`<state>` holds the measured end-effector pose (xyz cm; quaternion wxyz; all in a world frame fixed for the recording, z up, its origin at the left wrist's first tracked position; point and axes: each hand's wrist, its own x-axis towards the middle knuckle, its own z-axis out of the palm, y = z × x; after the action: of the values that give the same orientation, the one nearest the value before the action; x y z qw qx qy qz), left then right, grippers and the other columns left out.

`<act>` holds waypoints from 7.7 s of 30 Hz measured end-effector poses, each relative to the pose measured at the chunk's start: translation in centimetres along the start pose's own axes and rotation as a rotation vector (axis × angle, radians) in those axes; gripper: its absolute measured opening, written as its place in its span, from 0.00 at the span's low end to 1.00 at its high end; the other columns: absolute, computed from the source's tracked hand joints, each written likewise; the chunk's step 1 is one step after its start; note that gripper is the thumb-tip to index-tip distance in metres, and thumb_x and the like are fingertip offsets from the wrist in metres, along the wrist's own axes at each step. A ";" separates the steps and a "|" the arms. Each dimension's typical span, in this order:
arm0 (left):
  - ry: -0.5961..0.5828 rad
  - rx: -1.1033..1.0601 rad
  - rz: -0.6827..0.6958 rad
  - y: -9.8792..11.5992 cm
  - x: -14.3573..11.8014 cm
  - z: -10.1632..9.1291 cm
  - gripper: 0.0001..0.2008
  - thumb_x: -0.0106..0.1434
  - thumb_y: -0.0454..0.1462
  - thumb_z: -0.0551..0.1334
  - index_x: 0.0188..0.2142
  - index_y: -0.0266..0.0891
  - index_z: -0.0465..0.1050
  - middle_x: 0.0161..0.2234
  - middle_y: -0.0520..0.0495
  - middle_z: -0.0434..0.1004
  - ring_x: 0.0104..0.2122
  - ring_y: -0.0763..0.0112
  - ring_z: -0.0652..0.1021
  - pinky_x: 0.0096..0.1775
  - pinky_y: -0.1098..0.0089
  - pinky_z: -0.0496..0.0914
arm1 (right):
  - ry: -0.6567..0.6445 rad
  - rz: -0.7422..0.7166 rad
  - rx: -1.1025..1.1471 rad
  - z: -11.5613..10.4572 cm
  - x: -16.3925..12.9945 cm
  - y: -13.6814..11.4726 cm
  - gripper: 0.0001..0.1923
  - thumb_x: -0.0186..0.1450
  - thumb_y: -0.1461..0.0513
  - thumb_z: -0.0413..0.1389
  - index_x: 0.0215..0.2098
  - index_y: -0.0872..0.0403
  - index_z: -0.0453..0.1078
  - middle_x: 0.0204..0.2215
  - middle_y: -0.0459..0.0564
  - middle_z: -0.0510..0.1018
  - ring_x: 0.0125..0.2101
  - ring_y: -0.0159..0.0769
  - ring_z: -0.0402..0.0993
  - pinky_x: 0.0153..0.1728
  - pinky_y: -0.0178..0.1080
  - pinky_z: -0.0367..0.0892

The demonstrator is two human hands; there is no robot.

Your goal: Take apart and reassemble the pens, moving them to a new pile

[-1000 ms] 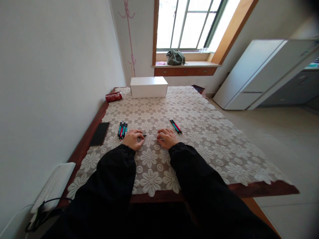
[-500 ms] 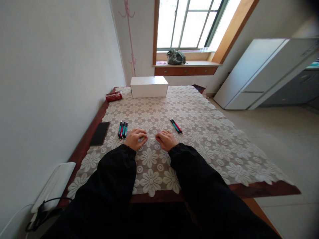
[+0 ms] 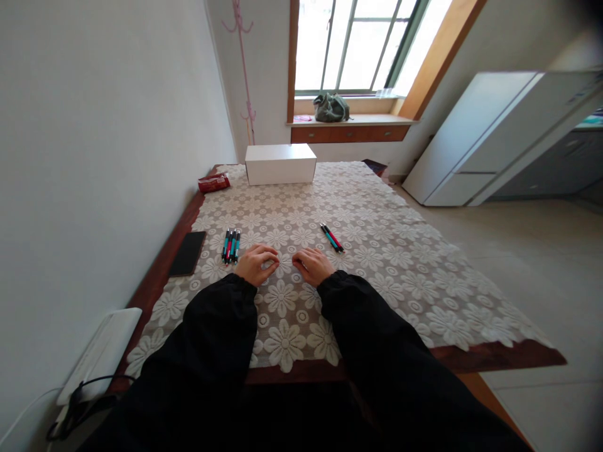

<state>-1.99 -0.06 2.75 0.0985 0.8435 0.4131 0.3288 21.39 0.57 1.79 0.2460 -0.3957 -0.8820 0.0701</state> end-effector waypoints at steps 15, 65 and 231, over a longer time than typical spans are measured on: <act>-0.016 -0.008 0.033 0.0 0.0 0.1 0.04 0.62 0.38 0.63 0.34 0.44 0.78 0.43 0.47 0.79 0.48 0.64 0.75 0.53 0.59 0.70 | -0.015 -0.031 0.109 0.4 -0.1 0.1 0.08 0.70 0.62 0.50 0.40 0.51 0.71 0.36 0.48 0.78 0.37 0.33 0.73 0.39 0.34 0.63; 0.048 0.102 -0.118 -0.6 -0.2 0.6 0.09 0.65 0.36 0.59 0.43 0.42 0.76 0.42 0.46 0.79 0.47 0.61 0.75 0.52 0.58 0.68 | -0.086 0.114 0.132 0.5 -0.3 -0.5 0.13 0.70 0.62 0.49 0.48 0.49 0.72 0.40 0.48 0.81 0.41 0.36 0.76 0.41 0.35 0.65; -0.085 0.008 -0.128 0.1 -0.2 0.7 0.06 0.62 0.37 0.64 0.40 0.43 0.77 0.39 0.49 0.81 0.41 0.66 0.77 0.47 0.65 0.70 | -0.025 0.032 0.048 0.6 -0.1 0.9 0.06 0.69 0.61 0.54 0.41 0.51 0.73 0.39 0.49 0.77 0.42 0.37 0.71 0.45 0.38 0.61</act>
<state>-1.54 -0.22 2.14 0.1331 0.8290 0.4628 0.2842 21.74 1.12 0.93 0.2433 -0.4029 -0.8766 0.1001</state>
